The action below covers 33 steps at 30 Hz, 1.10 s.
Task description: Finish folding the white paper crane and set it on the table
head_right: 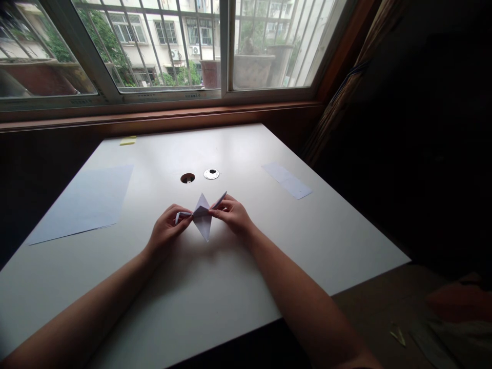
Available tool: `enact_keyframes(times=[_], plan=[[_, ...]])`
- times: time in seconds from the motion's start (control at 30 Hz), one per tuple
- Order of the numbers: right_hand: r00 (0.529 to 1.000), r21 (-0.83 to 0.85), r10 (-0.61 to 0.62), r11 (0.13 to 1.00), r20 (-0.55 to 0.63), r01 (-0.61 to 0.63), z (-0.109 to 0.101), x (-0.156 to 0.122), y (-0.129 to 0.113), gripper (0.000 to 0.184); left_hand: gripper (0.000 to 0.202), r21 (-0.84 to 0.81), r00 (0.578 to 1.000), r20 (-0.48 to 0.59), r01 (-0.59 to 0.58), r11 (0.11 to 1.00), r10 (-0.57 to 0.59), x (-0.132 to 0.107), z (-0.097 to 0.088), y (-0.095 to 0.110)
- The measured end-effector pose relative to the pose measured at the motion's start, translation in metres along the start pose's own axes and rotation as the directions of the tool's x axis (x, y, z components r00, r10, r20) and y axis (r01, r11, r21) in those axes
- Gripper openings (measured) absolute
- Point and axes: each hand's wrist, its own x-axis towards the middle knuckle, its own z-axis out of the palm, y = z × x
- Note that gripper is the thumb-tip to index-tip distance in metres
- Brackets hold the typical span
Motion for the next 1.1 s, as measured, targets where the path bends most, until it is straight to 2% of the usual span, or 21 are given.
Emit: enact_keyframes(times=[0.13,0.4,0.6,0.77,1.1], plan=[[1.0,0.013,0.003,1.0,-0.007,-0.003,0.0,0.0,-0.001,0.022,0.015,-0.075,0.999,0.038,0.0,0.997,0.003,-0.001,-0.001,0.001],[1.0,0.006,0.005,1.0,-0.03,-0.005,-0.002,0.0,0.0,0.023,0.027,-0.073,0.996,0.092,0.018,0.997,-0.011,-0.001,0.002,-0.001],[1.0,-0.013,-0.013,1.0,-0.014,0.013,0.0,0.0,-0.001,0.02,0.033,-0.087,0.993,0.11,-0.034,0.996,0.044,0.001,0.005,-0.007],[0.999,-0.064,-0.031,0.997,-0.014,0.03,0.0,-0.001,0.0,0.02,0.032,-0.07,0.99,0.114,-0.072,0.995,0.08,0.001,0.003,-0.01],[0.998,-0.075,-0.052,0.996,-0.024,0.05,0.0,-0.001,-0.002,0.02,0.029,-0.06,0.991,0.108,-0.072,0.996,0.078,0.001,0.004,-0.007]])
